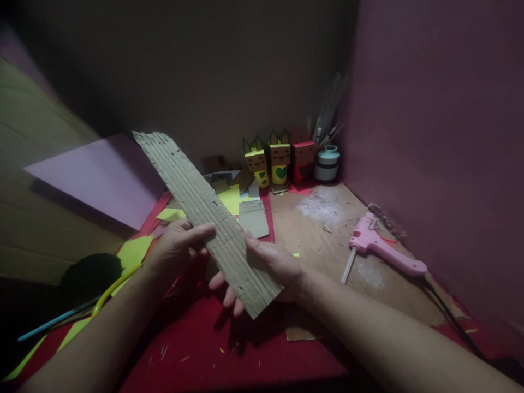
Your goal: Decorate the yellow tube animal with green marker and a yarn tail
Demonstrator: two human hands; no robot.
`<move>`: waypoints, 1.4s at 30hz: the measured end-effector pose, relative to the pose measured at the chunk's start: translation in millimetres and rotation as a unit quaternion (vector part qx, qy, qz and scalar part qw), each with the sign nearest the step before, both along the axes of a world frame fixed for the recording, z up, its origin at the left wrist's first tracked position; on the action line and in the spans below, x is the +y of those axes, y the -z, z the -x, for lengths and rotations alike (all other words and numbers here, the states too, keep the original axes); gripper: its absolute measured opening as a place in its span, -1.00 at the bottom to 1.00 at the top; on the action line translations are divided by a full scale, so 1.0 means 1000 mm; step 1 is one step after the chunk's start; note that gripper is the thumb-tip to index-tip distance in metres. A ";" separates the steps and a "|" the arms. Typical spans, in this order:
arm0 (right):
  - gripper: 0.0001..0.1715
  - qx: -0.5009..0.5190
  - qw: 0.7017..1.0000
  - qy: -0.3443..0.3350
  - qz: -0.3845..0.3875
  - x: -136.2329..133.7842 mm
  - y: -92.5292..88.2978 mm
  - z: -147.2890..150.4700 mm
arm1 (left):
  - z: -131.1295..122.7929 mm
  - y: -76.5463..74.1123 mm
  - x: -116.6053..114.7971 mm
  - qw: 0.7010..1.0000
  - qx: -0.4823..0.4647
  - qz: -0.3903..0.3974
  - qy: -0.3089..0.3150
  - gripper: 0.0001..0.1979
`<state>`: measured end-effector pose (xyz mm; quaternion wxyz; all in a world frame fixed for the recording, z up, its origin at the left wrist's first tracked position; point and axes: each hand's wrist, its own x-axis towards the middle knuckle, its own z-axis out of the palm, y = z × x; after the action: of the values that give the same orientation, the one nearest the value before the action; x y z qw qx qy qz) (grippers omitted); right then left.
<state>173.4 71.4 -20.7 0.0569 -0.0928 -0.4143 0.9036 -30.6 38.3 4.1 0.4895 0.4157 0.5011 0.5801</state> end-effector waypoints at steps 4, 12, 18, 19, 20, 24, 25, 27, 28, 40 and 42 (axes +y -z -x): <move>-0.13 0.013 1.000 -0.004 0.000 0.000 0.003 0.001 | 0.001 0.001 0.000 1.000 0.007 0.001 0.002 -0.78; -0.38 0.024 0.998 0.051 0.019 -0.003 0.007 0.002 | 0.003 0.001 -0.002 1.000 0.025 0.006 0.003 -0.78; -0.44 -0.008 0.988 0.151 -0.016 -0.004 0.011 0.005 | 0.001 0.000 -0.005 1.000 0.024 0.003 0.003 -0.77; -0.45 -0.014 0.982 0.184 -0.030 -0.004 0.011 0.006 | 0.001 0.001 -0.005 1.000 0.021 0.003 0.003 -0.77; -0.46 -0.016 0.976 0.214 -0.042 -0.004 0.011 0.007 | 0.000 0.001 -0.005 1.000 0.019 0.003 0.002 -0.78; -0.46 -0.012 0.966 0.253 -0.055 -0.006 0.009 0.009 | 0.002 0.003 -0.004 1.000 0.008 -0.003 0.015 -0.78; -0.46 -0.014 0.966 0.254 -0.056 -0.006 0.008 0.009 | 0.002 0.003 -0.004 1.000 0.004 -0.005 0.023 -0.77; -0.45 -0.024 0.967 0.248 -0.056 -0.007 0.007 0.010 | 0.003 0.003 -0.003 0.999 -0.004 -0.009 0.039 -0.72; -0.44 -0.028 0.968 0.245 -0.055 -0.007 0.007 0.009 | 0.004 0.003 -0.003 0.999 -0.007 -0.011 0.047 -0.68; -0.51 -0.043 0.979 0.200 -0.022 -0.004 0.005 0.004 | 0.003 0.001 -0.008 0.989 -0.077 0.021 0.121 -0.44; -0.48 -0.043 0.979 0.198 -0.025 -0.003 0.006 0.005 | 0.003 0.001 -0.008 0.988 -0.085 0.023 0.124 -0.44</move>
<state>168.6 68.1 -26.3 0.2191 -0.2104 -0.4126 0.8588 -33.6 30.4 3.6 0.6077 0.4123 0.4159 0.5365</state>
